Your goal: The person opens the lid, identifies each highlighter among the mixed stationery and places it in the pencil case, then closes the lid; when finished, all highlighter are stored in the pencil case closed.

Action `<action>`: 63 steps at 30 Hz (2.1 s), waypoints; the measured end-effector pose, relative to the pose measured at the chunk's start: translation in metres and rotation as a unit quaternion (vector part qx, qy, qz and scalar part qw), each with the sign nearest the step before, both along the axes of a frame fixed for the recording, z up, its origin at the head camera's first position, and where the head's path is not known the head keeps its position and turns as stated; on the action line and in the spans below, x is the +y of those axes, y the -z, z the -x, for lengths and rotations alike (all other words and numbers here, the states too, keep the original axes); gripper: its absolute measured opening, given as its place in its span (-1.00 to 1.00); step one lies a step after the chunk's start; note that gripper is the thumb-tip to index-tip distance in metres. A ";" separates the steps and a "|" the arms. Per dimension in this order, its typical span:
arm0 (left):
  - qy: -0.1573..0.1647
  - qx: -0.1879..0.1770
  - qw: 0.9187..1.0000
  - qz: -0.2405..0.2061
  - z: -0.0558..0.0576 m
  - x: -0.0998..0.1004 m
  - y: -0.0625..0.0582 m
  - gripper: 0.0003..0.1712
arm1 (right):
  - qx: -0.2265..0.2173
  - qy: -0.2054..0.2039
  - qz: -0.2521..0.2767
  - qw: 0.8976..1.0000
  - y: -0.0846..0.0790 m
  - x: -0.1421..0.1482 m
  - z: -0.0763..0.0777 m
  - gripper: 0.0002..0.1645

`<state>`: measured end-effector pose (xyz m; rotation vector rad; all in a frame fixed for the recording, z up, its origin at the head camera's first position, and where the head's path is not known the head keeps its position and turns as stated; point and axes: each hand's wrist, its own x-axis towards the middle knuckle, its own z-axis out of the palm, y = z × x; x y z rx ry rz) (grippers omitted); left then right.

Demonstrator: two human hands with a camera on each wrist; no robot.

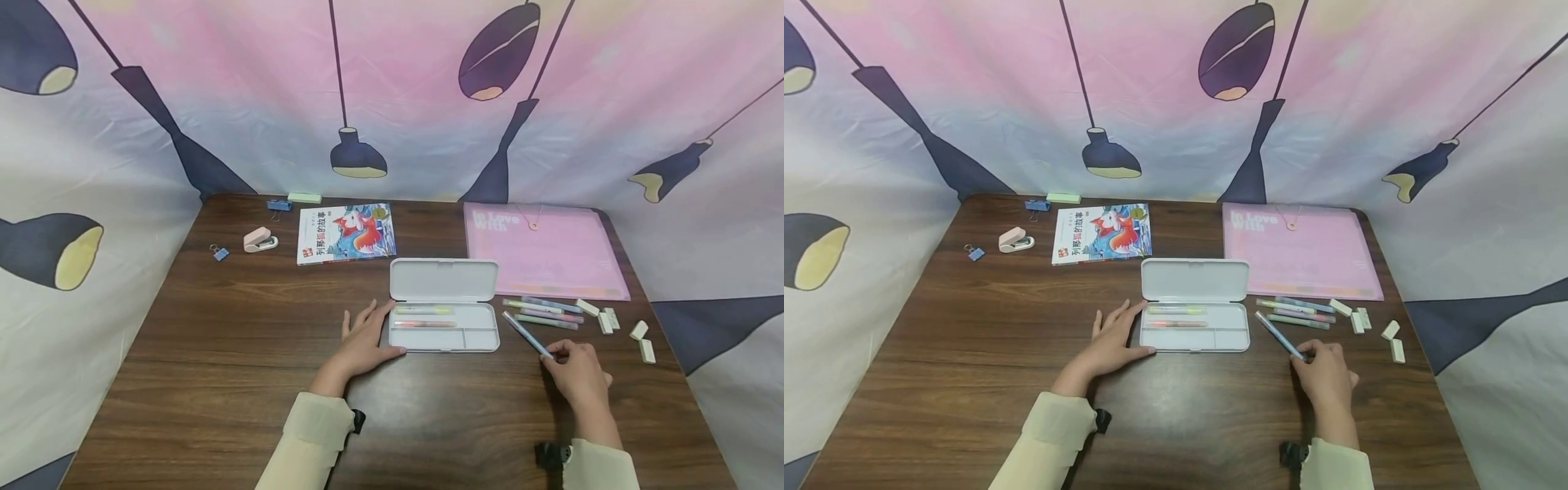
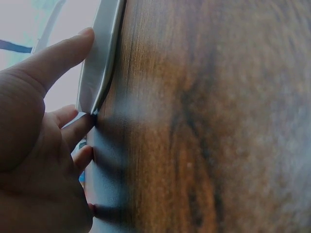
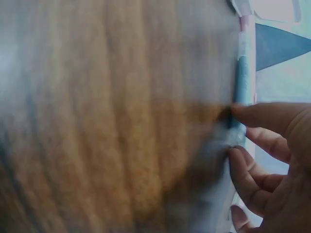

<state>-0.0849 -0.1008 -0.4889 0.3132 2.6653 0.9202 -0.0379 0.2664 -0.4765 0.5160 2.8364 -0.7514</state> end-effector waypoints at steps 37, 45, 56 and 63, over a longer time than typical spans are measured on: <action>0.005 -0.005 1.000 -0.004 -0.003 -0.001 0.000 0.00 | 0.157 -0.022 0.256 0.954 -0.027 -0.083 0.017 -0.71; 0.008 0.001 1.000 -0.003 0.000 0.001 0.000 0.00 | 0.121 -0.048 0.256 0.958 -0.018 -0.088 0.025 -0.68; 0.003 0.003 1.000 -0.003 -0.001 -0.001 0.001 -0.01 | 0.092 -0.063 0.231 0.967 -0.004 -0.109 0.028 -0.63; 0.004 0.003 1.000 0.008 0.000 -0.001 0.003 0.00 | 0.077 -0.066 0.255 0.962 -0.007 -0.120 0.028 -0.54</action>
